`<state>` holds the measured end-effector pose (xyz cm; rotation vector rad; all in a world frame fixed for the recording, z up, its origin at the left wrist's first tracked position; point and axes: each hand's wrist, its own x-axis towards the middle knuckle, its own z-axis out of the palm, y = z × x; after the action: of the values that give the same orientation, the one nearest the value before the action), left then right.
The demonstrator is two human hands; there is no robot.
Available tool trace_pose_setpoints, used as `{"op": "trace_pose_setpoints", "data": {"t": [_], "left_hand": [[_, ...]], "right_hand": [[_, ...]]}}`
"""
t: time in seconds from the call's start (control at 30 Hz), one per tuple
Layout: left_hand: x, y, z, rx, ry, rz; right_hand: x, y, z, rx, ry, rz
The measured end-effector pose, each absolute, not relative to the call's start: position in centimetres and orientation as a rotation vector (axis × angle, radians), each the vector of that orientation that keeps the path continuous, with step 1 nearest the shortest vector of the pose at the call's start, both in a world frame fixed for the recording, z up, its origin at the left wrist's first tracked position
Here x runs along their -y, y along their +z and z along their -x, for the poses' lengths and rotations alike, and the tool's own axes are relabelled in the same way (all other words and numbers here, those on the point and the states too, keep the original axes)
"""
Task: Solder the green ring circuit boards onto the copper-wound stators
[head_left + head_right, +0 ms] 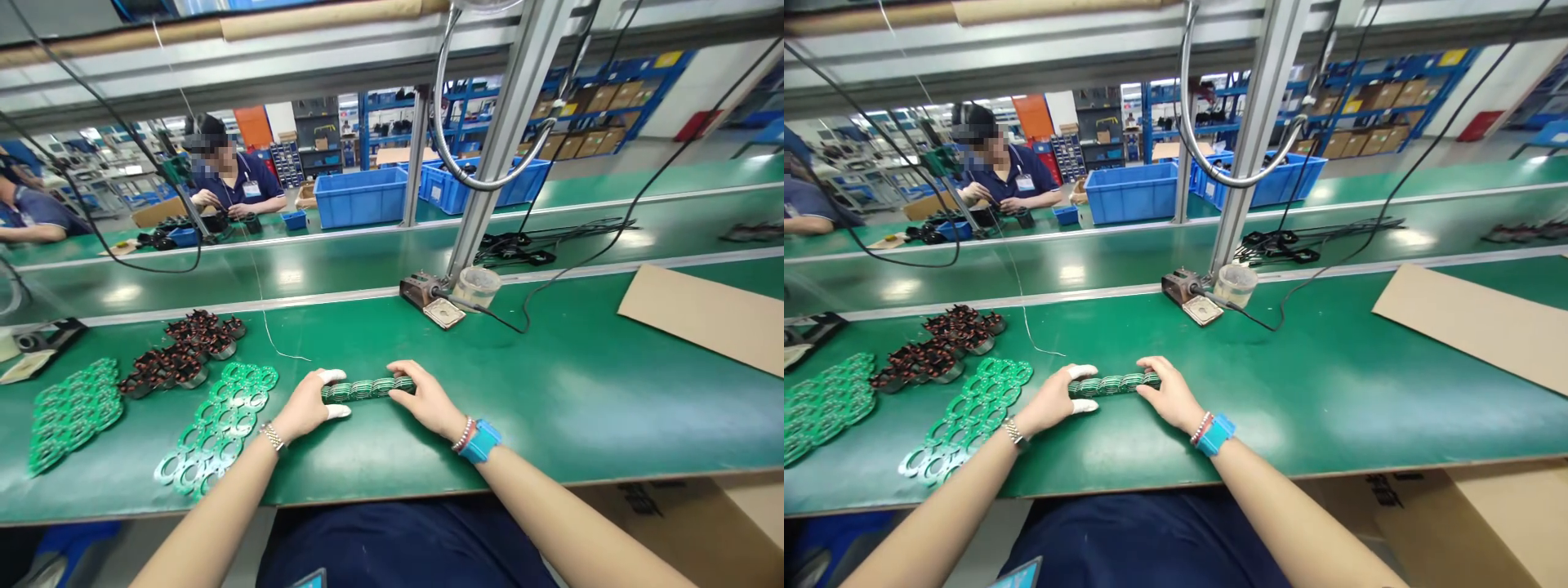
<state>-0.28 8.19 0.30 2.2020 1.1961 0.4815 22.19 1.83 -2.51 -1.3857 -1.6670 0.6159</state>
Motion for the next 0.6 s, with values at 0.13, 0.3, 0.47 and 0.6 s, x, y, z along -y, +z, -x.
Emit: {"op": "trace_pose_setpoints", "data": {"t": [0.13, 0.3, 0.47, 0.6], "left_hand": [[-7.9, -0.9, 0.2, -1.276, 0.46, -2.237], [-7.8, 1.2, -1.3, -1.296, 0.229, -2.453], [-6.9, 2.6, -5.0, -1.24, -0.139, -2.739], [-6.8, 1.9, -7.0, -1.298, -0.158, -2.736]], "right_hand": [[-2.1, -2.5, -22.2, 1.709, 0.619, 1.389], [-2.4, -2.1, -22.9, 1.817, 0.64, 1.362], [-2.4, -2.0, -23.3, 1.858, 0.587, 1.378], [-2.7, -2.3, -23.8, 1.857, 0.504, 1.428]]}}
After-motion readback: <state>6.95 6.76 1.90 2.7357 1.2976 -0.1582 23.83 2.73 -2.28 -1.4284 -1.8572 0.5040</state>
